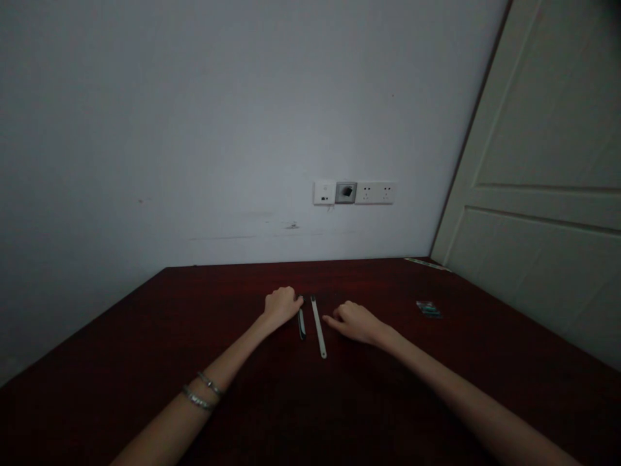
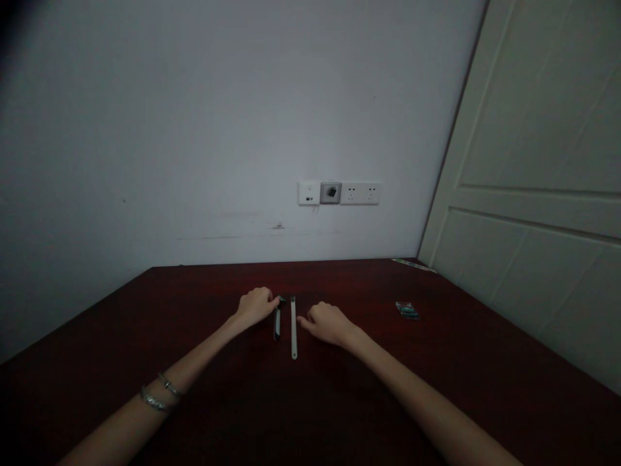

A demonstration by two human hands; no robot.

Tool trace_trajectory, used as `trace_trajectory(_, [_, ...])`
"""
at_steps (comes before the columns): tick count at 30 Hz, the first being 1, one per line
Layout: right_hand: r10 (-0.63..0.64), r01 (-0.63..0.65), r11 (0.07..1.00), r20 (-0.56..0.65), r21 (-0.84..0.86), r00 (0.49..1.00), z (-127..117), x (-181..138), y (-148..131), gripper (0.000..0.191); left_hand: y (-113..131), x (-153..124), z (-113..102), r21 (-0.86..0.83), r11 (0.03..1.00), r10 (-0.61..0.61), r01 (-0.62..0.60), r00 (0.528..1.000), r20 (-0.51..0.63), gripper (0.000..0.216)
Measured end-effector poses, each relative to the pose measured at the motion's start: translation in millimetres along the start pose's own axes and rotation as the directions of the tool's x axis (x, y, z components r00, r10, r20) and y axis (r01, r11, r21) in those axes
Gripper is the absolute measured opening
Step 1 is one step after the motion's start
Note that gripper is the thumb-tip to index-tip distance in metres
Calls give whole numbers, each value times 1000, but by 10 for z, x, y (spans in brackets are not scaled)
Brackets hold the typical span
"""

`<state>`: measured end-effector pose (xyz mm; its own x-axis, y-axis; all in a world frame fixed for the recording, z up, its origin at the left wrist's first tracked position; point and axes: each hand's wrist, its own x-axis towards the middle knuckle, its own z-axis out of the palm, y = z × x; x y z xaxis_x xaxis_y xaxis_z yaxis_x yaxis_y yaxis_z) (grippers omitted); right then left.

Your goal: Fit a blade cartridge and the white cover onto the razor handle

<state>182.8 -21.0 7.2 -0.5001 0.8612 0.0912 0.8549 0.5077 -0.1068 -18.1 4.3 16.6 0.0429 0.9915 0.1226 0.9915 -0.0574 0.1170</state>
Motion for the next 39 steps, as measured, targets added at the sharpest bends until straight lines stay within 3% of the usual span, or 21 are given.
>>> trace_trajectory(4, [99, -96, 995, -127, 26, 987, -227, -198, 543, 48, 102, 20, -54, -83, 993, 72, -79, 995, -76, 30])
trace_trajectory(7, [259, -247, 966, -240, 80, 936, -282, -398, 1080, 39, 328, 49, -33, -143, 971, 180, -192, 980, -88, 24])
trace_trajectory(8, [324, -307, 946, -284, 102, 902, -264, -471, 1264, 38, 433, 61, -11, -163, 954, 239, -251, 967, -92, 23])
trace_trajectory(10, [473, -441, 880, -392, 174, 789, -182, -619, 1604, 38, 679, 86, 46, -179, 909, 358, -376, 925, -126, 22])
trace_trajectory(13, [644, -594, 759, -437, 264, 628, -29, -805, 1972, 37, 1101, 143, 143, -190, 816, 541, -546, 837, -79, 23])
trace_trajectory(15, [707, -648, 699, -434, 303, 559, 31, -882, 2099, 38, 1390, 203, 200, -168, 769, 614, -616, 786, -72, 31])
trace_trajectory(18, [743, -674, 657, -444, 338, 502, 32, -929, 2149, 38, 1795, 309, 278, -134, 771, 621, -623, 782, -62, 47])
trace_trajectory(22, [741, -681, 656, -446, 325, 502, -33, -942, 2101, 37, 2210, 395, 397, -162, 741, 655, -651, 754, -35, 53])
trace_trajectory(26, [722, -677, 673, -459, 297, 517, -74, -956, 2054, 37, 2441, 392, 538, -170, 712, 687, -681, 726, -31, 48])
trace_trajectory(33, [728, -682, 669, -448, 295, 520, -83, -964, 2059, 36, 2648, 432, 744, -196, 751, 641, -630, 767, -10, 62])
trace_trajectory(39, [716, -670, 682, -451, 293, 532, -56, -969, 2061, 36, 2773, 465, 891, -213, 778, 603, -591, 798, -14, 58])
